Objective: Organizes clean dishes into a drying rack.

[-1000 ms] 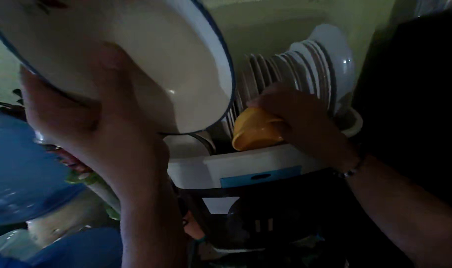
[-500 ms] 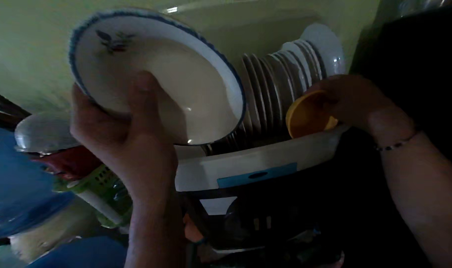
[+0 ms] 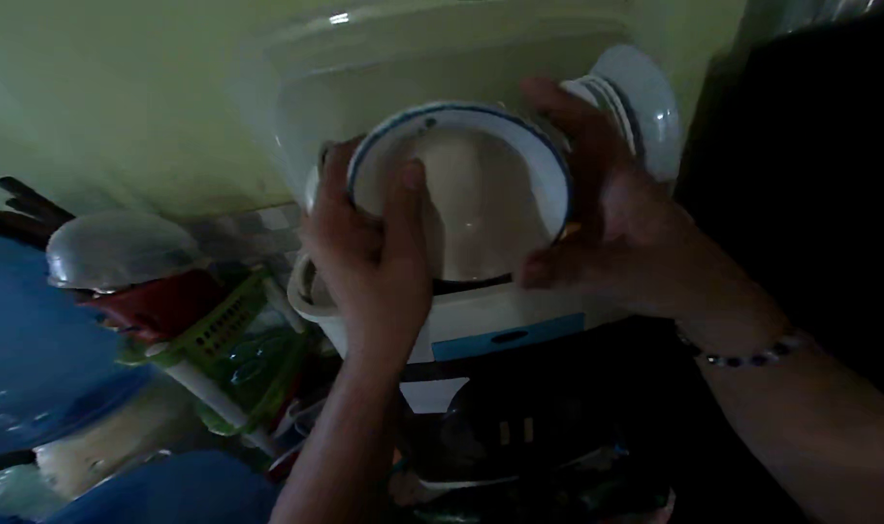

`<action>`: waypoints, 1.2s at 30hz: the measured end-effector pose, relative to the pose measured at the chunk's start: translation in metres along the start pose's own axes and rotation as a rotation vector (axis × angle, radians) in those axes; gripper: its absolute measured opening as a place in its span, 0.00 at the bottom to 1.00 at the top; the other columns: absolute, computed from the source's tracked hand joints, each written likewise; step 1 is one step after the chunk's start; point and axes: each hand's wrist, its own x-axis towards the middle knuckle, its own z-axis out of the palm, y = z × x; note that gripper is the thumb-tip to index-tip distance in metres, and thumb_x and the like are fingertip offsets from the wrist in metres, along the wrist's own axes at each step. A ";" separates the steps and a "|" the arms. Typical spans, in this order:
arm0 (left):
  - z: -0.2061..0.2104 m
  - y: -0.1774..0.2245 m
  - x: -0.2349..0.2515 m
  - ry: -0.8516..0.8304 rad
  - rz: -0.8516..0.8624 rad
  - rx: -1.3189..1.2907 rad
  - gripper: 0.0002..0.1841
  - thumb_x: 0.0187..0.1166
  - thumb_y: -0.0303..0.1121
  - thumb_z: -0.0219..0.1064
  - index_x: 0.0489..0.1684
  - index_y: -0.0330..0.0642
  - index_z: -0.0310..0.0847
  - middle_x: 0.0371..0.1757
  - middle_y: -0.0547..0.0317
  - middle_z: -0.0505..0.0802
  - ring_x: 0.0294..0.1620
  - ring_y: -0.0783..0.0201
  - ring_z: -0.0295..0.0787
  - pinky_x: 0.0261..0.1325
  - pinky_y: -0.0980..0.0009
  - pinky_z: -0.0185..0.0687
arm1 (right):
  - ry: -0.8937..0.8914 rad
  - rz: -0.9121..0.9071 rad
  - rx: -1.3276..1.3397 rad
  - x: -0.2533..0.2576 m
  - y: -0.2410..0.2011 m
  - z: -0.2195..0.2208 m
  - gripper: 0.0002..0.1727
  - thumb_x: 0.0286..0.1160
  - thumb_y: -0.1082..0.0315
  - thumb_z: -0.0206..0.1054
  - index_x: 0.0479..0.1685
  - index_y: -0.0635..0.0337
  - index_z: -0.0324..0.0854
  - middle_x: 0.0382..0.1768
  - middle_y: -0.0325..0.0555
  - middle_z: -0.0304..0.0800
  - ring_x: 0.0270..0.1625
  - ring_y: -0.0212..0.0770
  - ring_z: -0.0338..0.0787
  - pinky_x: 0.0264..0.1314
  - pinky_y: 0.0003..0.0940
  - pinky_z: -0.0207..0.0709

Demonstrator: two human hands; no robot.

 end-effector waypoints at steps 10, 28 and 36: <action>-0.018 -0.006 0.014 -0.118 -0.042 -0.004 0.17 0.87 0.30 0.62 0.67 0.33 0.64 0.53 0.60 0.85 0.52 0.76 0.88 0.57 0.77 0.89 | 0.025 0.078 0.262 0.005 0.008 0.028 0.45 0.70 0.69 0.78 0.86 0.53 0.54 0.61 0.39 0.85 0.49 0.32 0.94 0.36 0.28 0.95; -0.026 -0.024 0.037 0.020 0.186 0.162 0.15 0.87 0.31 0.62 0.60 0.26 0.69 0.49 0.56 0.85 0.48 0.76 0.85 0.54 0.76 0.84 | 0.267 0.404 0.076 -0.003 0.014 0.017 0.36 0.77 0.69 0.71 0.86 0.42 0.63 0.64 0.39 0.87 0.50 0.36 0.96 0.38 0.33 0.96; -0.032 -0.018 0.017 -0.169 0.338 0.586 0.11 0.88 0.28 0.58 0.60 0.32 0.80 0.48 0.42 0.93 0.40 0.55 0.91 0.38 0.60 0.83 | 0.332 0.233 -0.687 0.006 0.000 -0.028 0.33 0.71 0.79 0.57 0.80 0.51 0.71 0.71 0.49 0.83 0.68 0.35 0.85 0.66 0.35 0.81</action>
